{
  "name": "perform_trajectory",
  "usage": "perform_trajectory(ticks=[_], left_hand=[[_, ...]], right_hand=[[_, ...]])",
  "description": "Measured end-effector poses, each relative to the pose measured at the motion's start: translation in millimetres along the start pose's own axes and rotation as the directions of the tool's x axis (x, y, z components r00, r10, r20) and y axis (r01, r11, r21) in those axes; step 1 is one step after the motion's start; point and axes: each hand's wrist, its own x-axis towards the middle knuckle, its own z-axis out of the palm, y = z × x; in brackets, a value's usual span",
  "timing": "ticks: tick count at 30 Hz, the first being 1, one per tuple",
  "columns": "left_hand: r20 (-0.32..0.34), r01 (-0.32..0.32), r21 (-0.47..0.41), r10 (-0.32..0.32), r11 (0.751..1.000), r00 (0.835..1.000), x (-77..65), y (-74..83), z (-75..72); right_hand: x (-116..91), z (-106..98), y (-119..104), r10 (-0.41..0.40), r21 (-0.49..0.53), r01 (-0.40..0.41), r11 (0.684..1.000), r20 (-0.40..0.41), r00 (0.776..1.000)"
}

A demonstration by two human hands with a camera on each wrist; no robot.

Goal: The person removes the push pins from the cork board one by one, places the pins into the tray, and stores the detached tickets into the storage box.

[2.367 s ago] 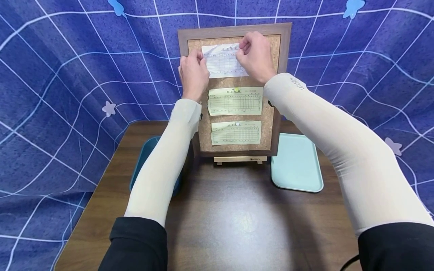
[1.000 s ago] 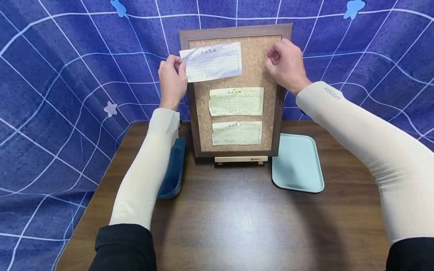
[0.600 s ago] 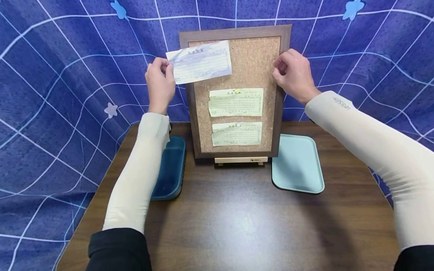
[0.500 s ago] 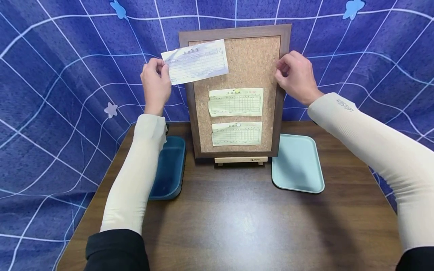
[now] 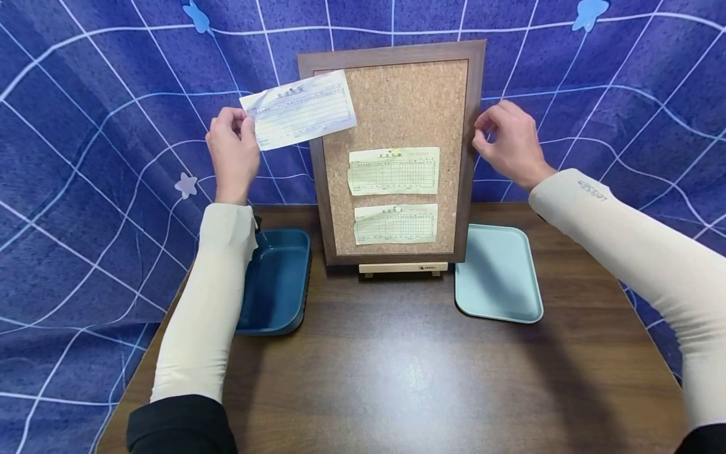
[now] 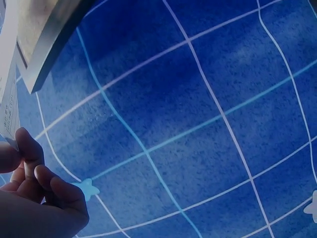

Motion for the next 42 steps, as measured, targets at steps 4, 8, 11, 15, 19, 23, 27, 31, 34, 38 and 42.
perform_trajectory(ticks=[4,8,11,15,19,23,27,31,34,38,42], left_hand=[[-0.012,0.006,-0.007,-0.007,1.0,1.0,-1.2,-6.1,-4.2],[-0.014,0.018,-0.003,-0.018,1.0,1.0,-3.7,-13.9,-8.8],[-0.009,0.023,0.01,-0.022,1.0,1.0,-6.9,-20.3,-14.0],[-0.004,0.023,0.039,-0.023,0.999,1.0,-11.7,-28.6,-22.7],[-0.014,0.0,0.046,0.0,0.999,1.0,-14.9,-36.9,-30.8],[-0.035,-0.009,0.059,0.011,0.998,0.999,-17.1,-45.5,-38.4],[-0.059,-0.006,0.088,0.011,0.996,0.998,-20.2,-53.4,-47.3],[-0.075,0.005,0.097,0.003,0.995,0.997,-24.5,-61.9,-54.5],[-0.076,0.008,0.106,0.0,0.994,0.997,-27.9,-68.5,-58.5],[-0.056,0.01,0.125,-0.003,0.992,0.998,-33.1,-76.1,-63.3],[-0.033,0.0,0.135,0.005,0.991,0.999,-38.5,-82.6,-67.7]], right_hand=[[-3,-2,3,-0.002,-0.001,0.002,1.0,-0.005,1.0],[-6,-3,4,0.003,0.001,-0.003,1.0,-0.01,1.0],[-8,-3,5,0.003,-0.002,-0.003,1.0,-0.008,1.0],[-13,-3,8,0.005,-0.011,-0.005,1.0,0.016,1.0],[-19,-2,12,0.012,-0.017,-0.012,1.0,0.037,0.999],[-23,-1,16,0.014,-0.016,-0.013,1.0,0.029,0.999],[-26,0,19,0.012,-0.008,-0.012,1.0,0.014,1.0],[-30,0,21,0.02,-0.007,-0.02,1.0,0.016,1.0],[-34,0,24,0.021,-0.004,-0.021,1.0,0.016,1.0],[-39,2,27,0.023,0.001,-0.023,1.0,0.019,1.0],[-44,3,29,0.042,-0.006,-0.042,0.999,0.035,0.998]])
